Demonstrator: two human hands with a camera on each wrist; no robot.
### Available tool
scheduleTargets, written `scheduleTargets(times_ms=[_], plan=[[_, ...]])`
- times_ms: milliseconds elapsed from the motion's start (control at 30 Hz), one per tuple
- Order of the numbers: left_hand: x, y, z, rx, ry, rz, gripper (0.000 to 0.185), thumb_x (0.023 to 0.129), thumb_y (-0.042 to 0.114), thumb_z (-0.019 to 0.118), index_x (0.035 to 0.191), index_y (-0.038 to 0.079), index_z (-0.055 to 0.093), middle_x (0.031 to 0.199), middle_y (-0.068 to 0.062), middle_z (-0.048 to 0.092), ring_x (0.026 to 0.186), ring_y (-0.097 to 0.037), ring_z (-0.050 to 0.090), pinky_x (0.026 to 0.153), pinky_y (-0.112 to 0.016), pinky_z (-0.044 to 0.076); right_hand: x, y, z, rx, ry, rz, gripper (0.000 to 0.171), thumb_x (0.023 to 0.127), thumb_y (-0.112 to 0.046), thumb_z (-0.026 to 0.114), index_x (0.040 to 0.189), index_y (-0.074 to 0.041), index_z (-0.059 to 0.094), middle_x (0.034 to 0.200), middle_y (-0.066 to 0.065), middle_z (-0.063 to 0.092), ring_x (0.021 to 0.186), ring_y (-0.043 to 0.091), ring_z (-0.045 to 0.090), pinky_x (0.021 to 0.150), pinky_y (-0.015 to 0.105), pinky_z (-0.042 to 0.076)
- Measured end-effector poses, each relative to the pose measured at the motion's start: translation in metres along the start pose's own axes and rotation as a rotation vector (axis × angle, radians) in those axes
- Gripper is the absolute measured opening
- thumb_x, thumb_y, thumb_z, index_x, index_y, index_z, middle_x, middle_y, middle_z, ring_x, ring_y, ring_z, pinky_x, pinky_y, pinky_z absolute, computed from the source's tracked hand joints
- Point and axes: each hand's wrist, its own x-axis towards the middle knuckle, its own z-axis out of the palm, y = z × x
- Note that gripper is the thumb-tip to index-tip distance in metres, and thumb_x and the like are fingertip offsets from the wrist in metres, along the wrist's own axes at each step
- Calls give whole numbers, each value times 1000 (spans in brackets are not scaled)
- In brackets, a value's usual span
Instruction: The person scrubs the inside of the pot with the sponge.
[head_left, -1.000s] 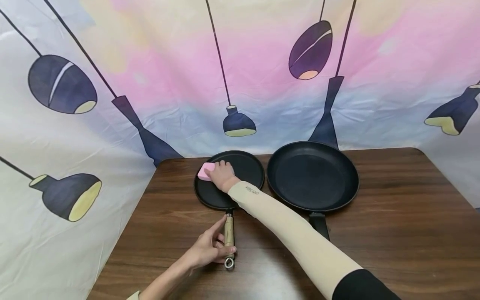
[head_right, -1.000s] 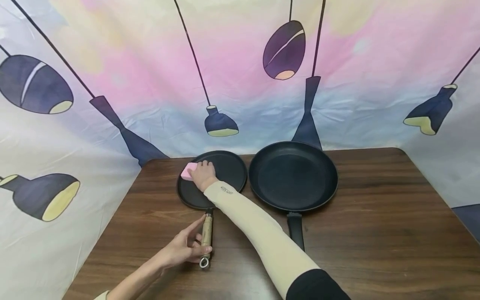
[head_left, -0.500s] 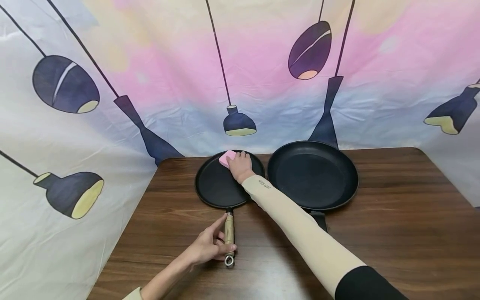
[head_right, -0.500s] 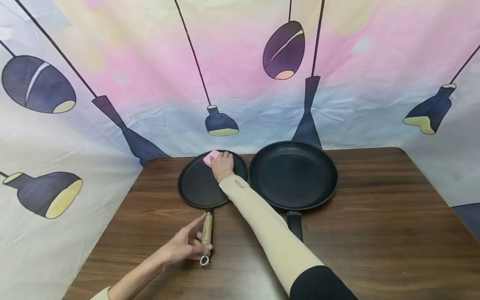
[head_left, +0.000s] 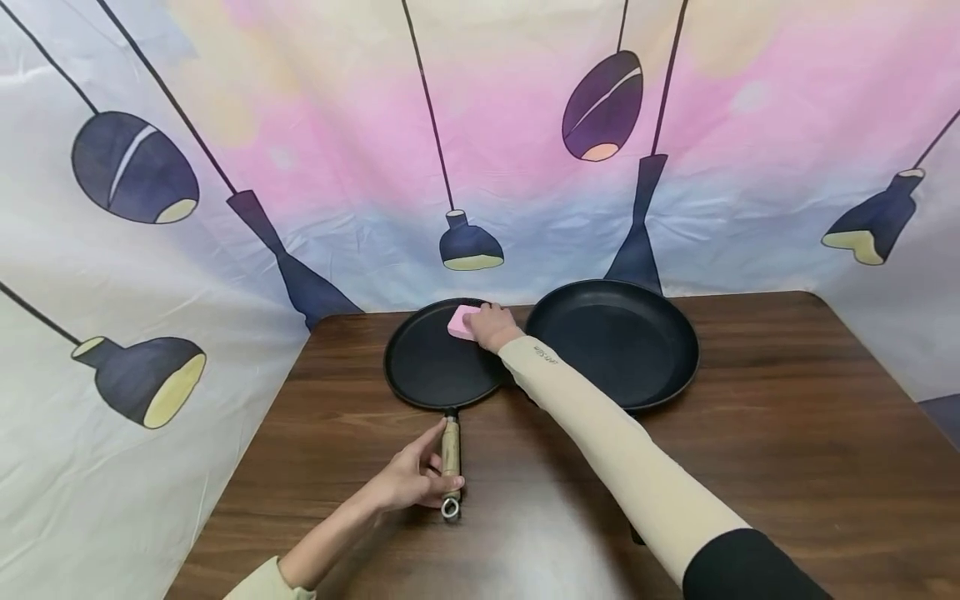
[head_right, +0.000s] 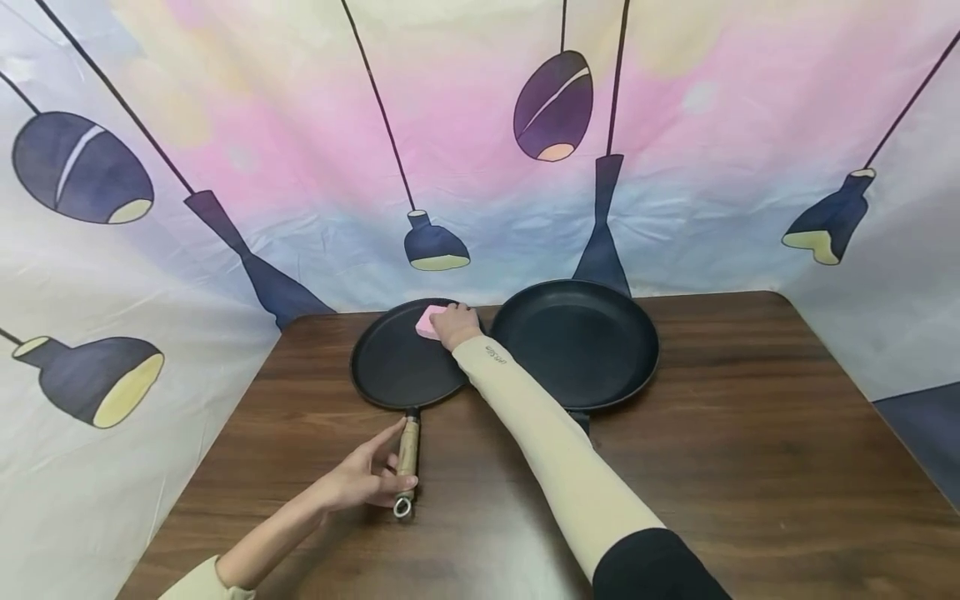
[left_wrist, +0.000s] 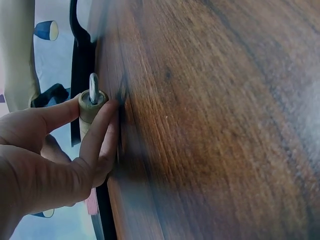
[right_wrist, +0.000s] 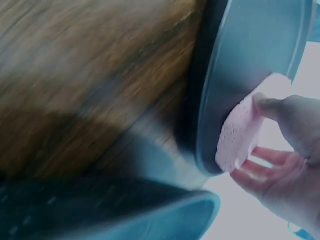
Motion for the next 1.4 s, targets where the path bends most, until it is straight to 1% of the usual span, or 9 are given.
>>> scheduleTargets(times_ms=[200, 267, 400, 533, 700, 900, 1033, 1233, 1400], plan=[[1, 4, -1, 10, -17, -7, 101, 90, 4, 77, 165, 8, 9, 94, -5, 44, 74, -10, 58, 71, -35, 65, -12, 14, -7, 30, -64, -111, 39, 103, -13, 60, 142, -20, 57, 134, 15, 61, 120, 29, 57, 106, 40, 51], [1, 4, -2, 14, -17, -8, 101, 90, 4, 77, 165, 8, 9, 94, -5, 44, 73, -10, 58, 71, -35, 65, -17, 16, -10, 37, -91, -149, 43, 102, -12, 61, 144, -20, 57, 137, 14, 60, 123, 28, 56, 108, 38, 49], [1, 4, 0, 19, -19, -7, 101, 90, 4, 77, 165, 7, 9, 93, -5, 44, 72, -10, 58, 72, -35, 66, -30, 18, -11, 43, -155, -190, 47, 101, -12, 62, 147, -22, 56, 147, 11, 57, 133, 26, 52, 115, 37, 45], [0, 2, 0, 19, -13, -11, 100, 90, 3, 77, 164, 5, 10, 92, -5, 46, 72, -9, 59, 71, -35, 66, -41, 13, -8, 30, -175, -235, 50, 101, -14, 63, 149, -24, 54, 150, 11, 55, 139, 27, 50, 117, 39, 44], [0, 0, 0, 13, -21, -10, 100, 90, 3, 77, 164, 5, 10, 92, -5, 48, 72, -9, 61, 71, -35, 66, -51, 5, -2, -8, -155, -261, 52, 101, -20, 64, 151, -27, 52, 149, 12, 55, 139, 30, 49, 117, 42, 45], [2, 3, -2, 20, -27, -2, 100, 90, 3, 77, 164, 4, 9, 91, -5, 47, 71, -9, 61, 71, -36, 66, -57, -11, 0, -41, -124, -273, 52, 101, -22, 65, 151, -31, 52, 148, 10, 55, 136, 29, 51, 115, 43, 47], [3, 3, -4, 24, -29, -10, 100, 90, 3, 77, 164, 4, 9, 92, -5, 48, 72, -10, 61, 71, -36, 66, -57, -25, 1, -80, -118, -318, 52, 102, -25, 63, 151, -33, 50, 147, 9, 56, 134, 28, 52, 114, 43, 48], [2, 3, -4, 16, -29, 2, 100, 90, 3, 77, 164, 3, 9, 92, -7, 49, 72, -10, 63, 71, -37, 66, -55, -45, 3, -146, -78, -373, 50, 103, -29, 63, 151, -37, 49, 138, 7, 60, 124, 26, 56, 108, 41, 51], [1, 3, -2, 8, -36, 12, 100, 90, 2, 77, 163, 2, 10, 94, -8, 50, 73, -10, 64, 70, -38, 66, -50, -59, 5, -183, -38, -382, 47, 103, -30, 62, 148, -38, 53, 135, 5, 61, 121, 25, 58, 104, 38, 53]])
